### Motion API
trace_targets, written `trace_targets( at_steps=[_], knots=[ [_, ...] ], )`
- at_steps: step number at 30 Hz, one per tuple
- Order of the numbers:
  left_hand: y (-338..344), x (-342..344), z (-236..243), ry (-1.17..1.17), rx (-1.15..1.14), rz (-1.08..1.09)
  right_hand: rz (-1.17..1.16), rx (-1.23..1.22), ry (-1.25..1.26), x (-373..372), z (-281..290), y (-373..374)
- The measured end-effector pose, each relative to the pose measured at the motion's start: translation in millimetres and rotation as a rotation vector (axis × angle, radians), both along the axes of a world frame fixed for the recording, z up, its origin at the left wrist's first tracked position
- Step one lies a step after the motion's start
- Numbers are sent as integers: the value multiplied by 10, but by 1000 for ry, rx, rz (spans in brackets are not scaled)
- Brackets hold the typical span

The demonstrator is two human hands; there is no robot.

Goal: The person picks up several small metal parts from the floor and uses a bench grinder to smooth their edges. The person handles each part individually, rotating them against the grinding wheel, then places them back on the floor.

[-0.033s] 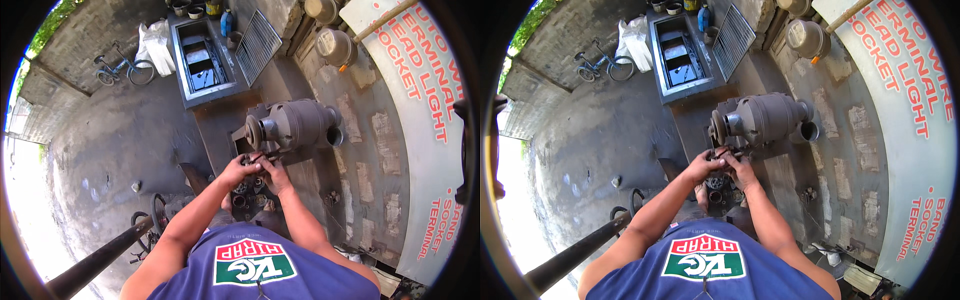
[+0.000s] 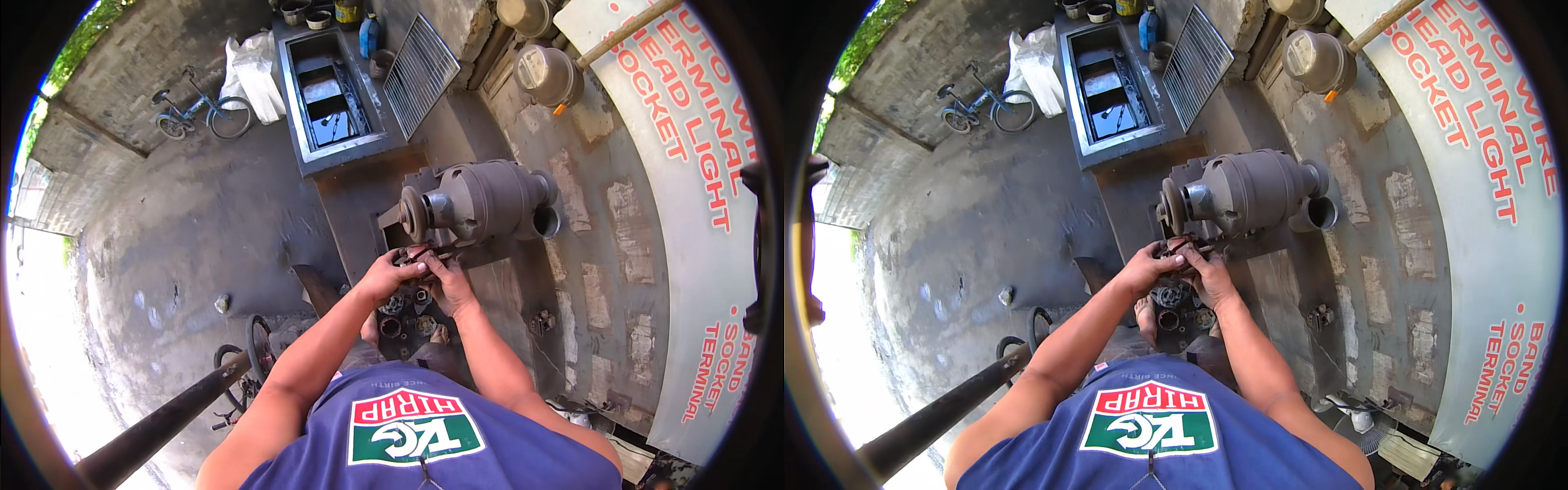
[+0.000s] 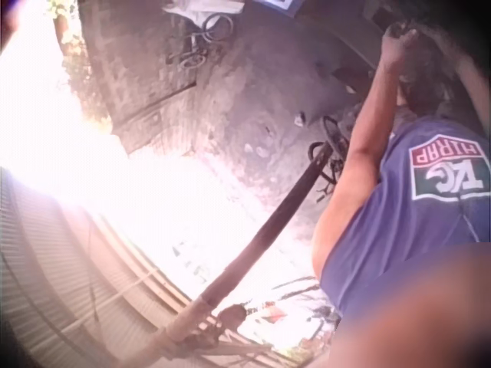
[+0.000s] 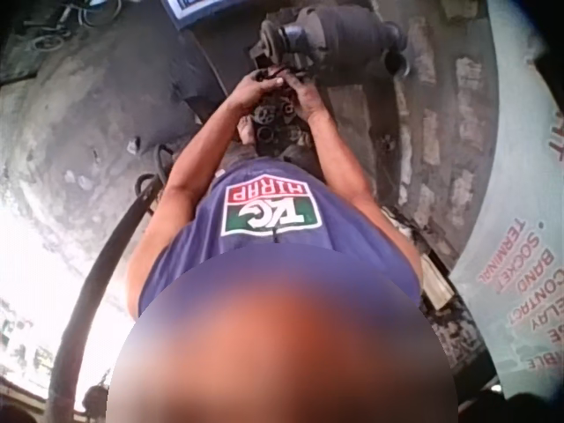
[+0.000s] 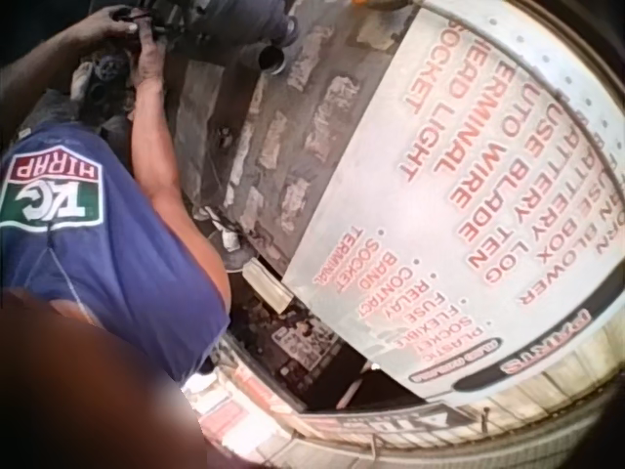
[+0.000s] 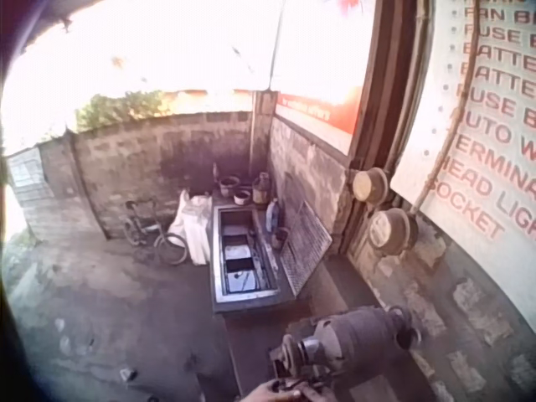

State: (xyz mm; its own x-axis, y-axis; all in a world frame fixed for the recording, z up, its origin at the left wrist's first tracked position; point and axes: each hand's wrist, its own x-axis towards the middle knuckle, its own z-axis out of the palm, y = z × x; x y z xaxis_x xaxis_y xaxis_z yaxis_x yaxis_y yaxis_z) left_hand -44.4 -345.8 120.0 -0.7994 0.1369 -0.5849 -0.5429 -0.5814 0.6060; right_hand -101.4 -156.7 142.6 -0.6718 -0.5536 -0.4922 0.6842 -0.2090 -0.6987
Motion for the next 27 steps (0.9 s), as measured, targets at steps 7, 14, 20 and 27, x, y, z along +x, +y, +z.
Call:
trace_targets(
  at_steps=[7,14,20,27],
  knots=[
    [-131,20,147,34,-32,16,-9,24,-87,9,54,-145],
    [-123,-1,104,110,-190,40,-13,-99,-16,-62,24,-242],
    [-119,-73,57,177,-492,-45,-5,-6,-15,-36,16,-151],
    [-182,-235,80,183,-719,-204,-74,86,-191,-72,-145,-179]
  ],
)
